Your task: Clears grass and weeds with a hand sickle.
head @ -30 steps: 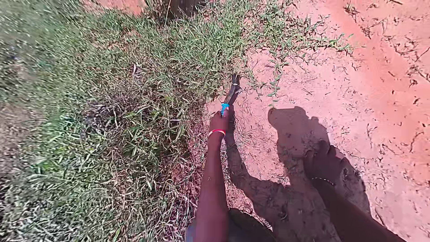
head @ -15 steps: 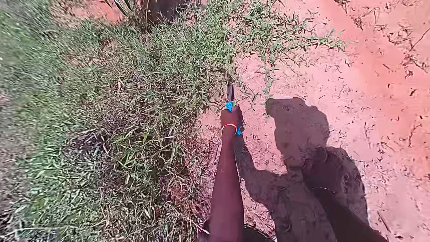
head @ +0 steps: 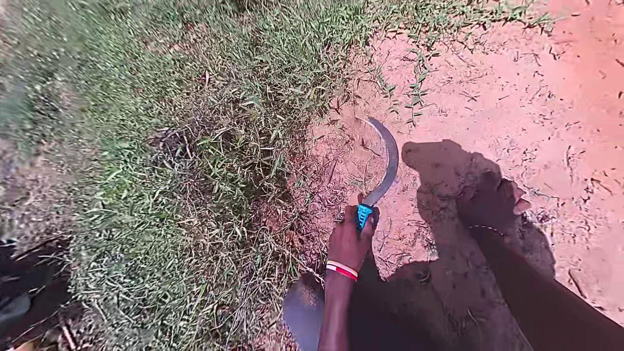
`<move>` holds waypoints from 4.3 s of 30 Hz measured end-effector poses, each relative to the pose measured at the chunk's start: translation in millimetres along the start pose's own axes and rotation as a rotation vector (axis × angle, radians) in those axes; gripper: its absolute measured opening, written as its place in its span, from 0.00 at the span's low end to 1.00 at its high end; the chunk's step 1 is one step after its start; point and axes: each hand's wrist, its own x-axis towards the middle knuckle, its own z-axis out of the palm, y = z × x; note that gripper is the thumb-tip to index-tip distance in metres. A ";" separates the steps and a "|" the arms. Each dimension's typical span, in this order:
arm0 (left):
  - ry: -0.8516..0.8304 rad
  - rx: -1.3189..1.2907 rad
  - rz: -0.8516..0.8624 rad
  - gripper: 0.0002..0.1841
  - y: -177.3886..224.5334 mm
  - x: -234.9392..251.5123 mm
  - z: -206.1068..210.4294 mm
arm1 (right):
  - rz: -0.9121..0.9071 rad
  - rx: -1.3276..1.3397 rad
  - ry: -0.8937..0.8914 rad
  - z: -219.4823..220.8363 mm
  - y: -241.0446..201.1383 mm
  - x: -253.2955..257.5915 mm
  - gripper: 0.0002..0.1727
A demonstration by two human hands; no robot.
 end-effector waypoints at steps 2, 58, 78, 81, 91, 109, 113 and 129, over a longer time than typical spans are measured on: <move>-0.017 -0.009 0.035 0.27 13.4 26.7 -13.1 | 0.006 -0.003 -0.017 0.5 0.9 -2.1 0.37; 0.348 -0.147 0.005 0.28 7.6 125.4 -41.1 | 0.007 -0.077 0.006 5.6 3.3 -0.3 0.39; 0.394 0.023 -0.086 0.29 25.8 136.7 -46.5 | 0.027 -0.098 -0.004 4.2 4.1 -1.0 0.38; 0.310 -0.017 -0.102 0.30 19.7 135.3 -51.9 | 0.019 -0.097 0.020 9.2 5.3 -0.1 0.37; 0.413 -0.210 -0.125 0.30 -8.4 38.6 14.4 | 0.039 -0.105 -0.001 9.1 5.9 -0.4 0.39; 0.382 -0.226 -0.228 0.31 51.3 166.0 -63.0 | 0.046 -0.097 -0.074 0.6 2.7 0.9 0.39; 0.386 -0.171 -0.216 0.33 56.7 162.4 -76.0 | 0.047 -0.106 -0.060 -0.3 2.2 1.8 0.39; 0.350 -0.059 -0.242 0.34 65.5 193.3 -80.5 | 0.064 -0.124 -0.069 -0.5 0.1 -0.4 0.39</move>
